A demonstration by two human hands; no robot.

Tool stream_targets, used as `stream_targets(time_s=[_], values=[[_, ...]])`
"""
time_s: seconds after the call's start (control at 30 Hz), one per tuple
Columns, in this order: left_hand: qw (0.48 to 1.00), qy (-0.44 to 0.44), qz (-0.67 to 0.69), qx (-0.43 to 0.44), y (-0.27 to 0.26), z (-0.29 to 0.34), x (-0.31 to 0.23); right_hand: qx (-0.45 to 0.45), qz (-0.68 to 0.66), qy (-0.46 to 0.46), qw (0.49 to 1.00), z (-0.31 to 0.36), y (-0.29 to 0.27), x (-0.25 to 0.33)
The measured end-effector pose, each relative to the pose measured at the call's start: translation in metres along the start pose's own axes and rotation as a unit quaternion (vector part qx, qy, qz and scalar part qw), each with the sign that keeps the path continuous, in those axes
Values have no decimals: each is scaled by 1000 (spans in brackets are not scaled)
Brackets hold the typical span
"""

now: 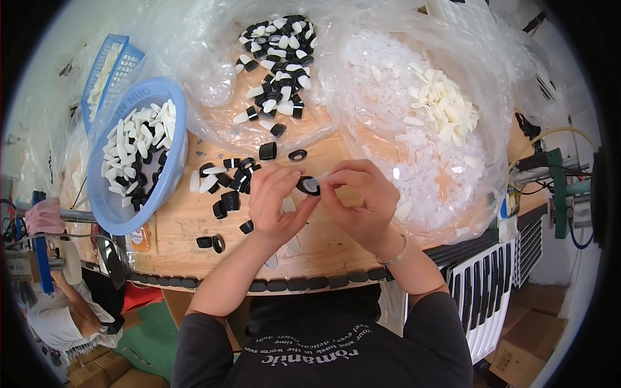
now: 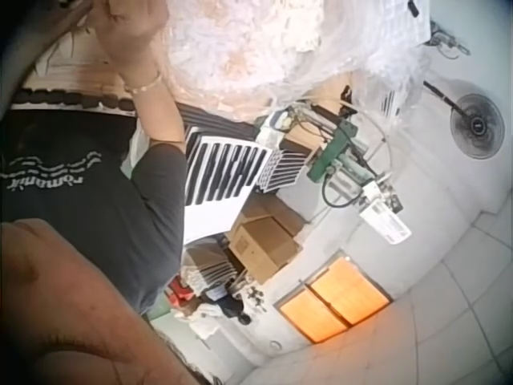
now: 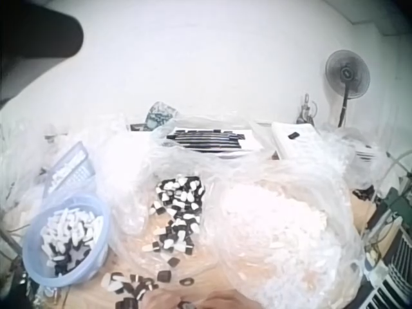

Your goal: Manually assembling plastic key caps onto internal components for an electronic keyboard or piano.

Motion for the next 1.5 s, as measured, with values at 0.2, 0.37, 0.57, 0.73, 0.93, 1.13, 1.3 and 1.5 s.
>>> stream_targets(time_s=[0.2,0.37,0.57,0.73,0.93,1.13,1.3,1.5], values=[[1000,11,-19,-11,-3,-1,0,33,40,-52,997,3,3,4],[999,26,-28,-10,-3,-3,-1,29,63,-95,993,3,1,-1],[998,67,-16,13,-2,0,-2,37,63,-85,994,0,3,7],[999,47,0,-9,-2,-2,-1,14,102,-139,985,5,1,10],[999,37,-4,-2,-7,-2,0,69,63,-139,986,6,7,13],[999,39,13,0,-9,-3,3,100,-97,166,976,2,8,-6],[998,55,11,3,-6,-5,0,203,-303,426,828,26,22,-30],[998,52,13,12,-3,-4,-2,196,-316,454,810,30,24,-33]])
Point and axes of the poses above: each hand's wrist, its own z-axis away from the middle knuckle, its own y-axis out of the palm, x = y × z, the point moved 5 cm from there along -z, towards the middle knuckle, and after that the axes turned 7 degrees about -x, right-handed, at the moved point
